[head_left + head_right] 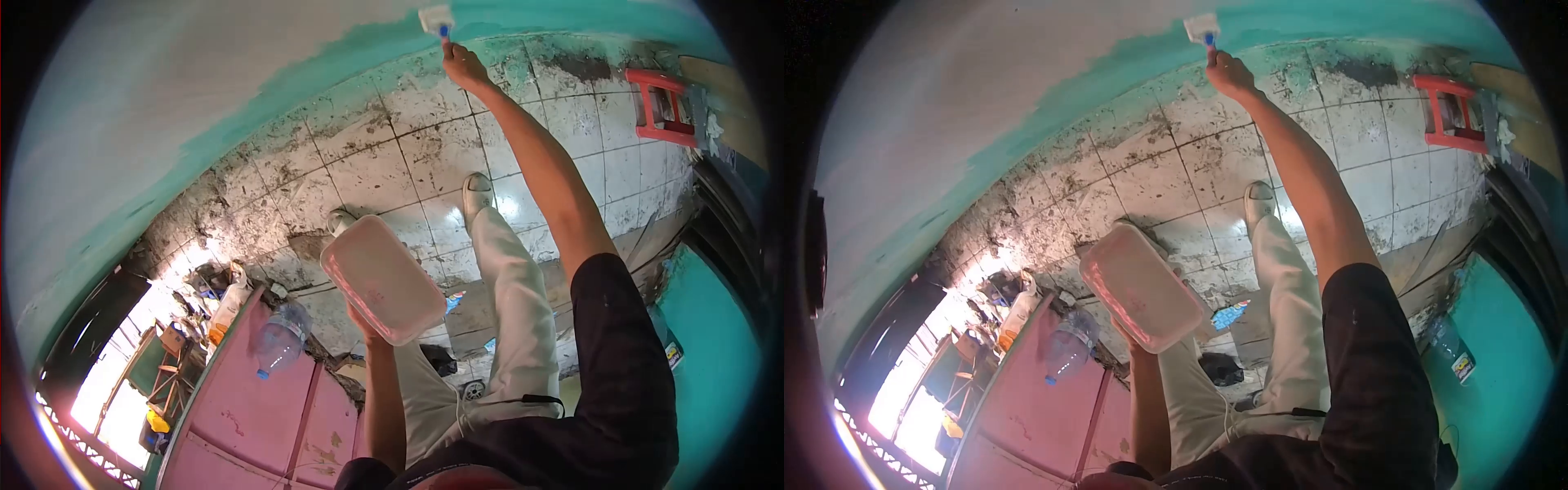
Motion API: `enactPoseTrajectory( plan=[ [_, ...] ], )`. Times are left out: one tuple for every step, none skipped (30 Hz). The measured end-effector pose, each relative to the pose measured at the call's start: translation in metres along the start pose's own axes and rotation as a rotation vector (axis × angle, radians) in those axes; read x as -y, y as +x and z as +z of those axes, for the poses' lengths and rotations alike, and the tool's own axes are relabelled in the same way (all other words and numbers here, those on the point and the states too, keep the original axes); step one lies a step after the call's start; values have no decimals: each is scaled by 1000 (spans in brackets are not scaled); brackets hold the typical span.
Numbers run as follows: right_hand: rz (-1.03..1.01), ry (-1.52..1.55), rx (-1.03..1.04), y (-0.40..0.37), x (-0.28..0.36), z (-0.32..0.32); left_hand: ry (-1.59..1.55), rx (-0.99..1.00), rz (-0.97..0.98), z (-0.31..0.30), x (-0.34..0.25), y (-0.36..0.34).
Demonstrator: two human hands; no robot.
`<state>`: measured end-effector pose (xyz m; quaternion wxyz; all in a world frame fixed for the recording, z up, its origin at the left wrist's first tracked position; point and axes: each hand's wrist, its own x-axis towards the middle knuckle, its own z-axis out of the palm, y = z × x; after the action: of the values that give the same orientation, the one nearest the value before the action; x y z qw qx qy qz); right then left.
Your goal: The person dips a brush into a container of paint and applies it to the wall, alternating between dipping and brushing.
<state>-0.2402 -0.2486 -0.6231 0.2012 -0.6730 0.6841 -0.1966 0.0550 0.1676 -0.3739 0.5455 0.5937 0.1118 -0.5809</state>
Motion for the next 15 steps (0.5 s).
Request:
enactPoseTrajectory(
  plan=[
    [-1, -7, -1, -3, -3, -9, -4, 4, -5, -2, 0, 0],
    [146, 15, 100, 0, -3, -16, 29, 69, 26, -3, -3, 3],
    [296, 39, 204, 0, 1, -24, 65, 131, 57, -3, -6, 3],
    [292, 37, 200, 1, 16, -43, 61, 135, 59, 1, -8, -1],
    [296, 119, 179, 4, 41, -75, 56, 118, 66, 10, -12, -6],
    [302, 202, 164, 5, 65, -101, 52, 97, 71, 13, -15, -12],
    [296, 282, 104, 6, 81, -118, 47, 96, 71, 12, -18, -14],
    [291, 276, 107, -4, 99, -130, 0, 92, 30, 9, -21, -17],
    [34, 228, -125, -17, 119, -143, -53, 91, -11, 7, -20, -18],
    [-229, 179, -356, -29, 141, -157, -71, 95, -11, 2, -17, -16],
    [-155, 331, -311, -42, 167, -173, -89, 146, -23, -7, -15, -13],
    [-75, 484, -259, -52, 186, -183, -104, 194, -35, -4, -18, -13],
    [-74, 478, -254, -57, 193, -180, -113, 189, -34, -3, -18, -16],
    [-78, 481, -245, -56, 192, -167, -95, 137, -46, -3, -18, -20],
    [-52, 448, -273, -53, 187, -146, -71, 85, -58, -3, -19, -22]
  ],
)
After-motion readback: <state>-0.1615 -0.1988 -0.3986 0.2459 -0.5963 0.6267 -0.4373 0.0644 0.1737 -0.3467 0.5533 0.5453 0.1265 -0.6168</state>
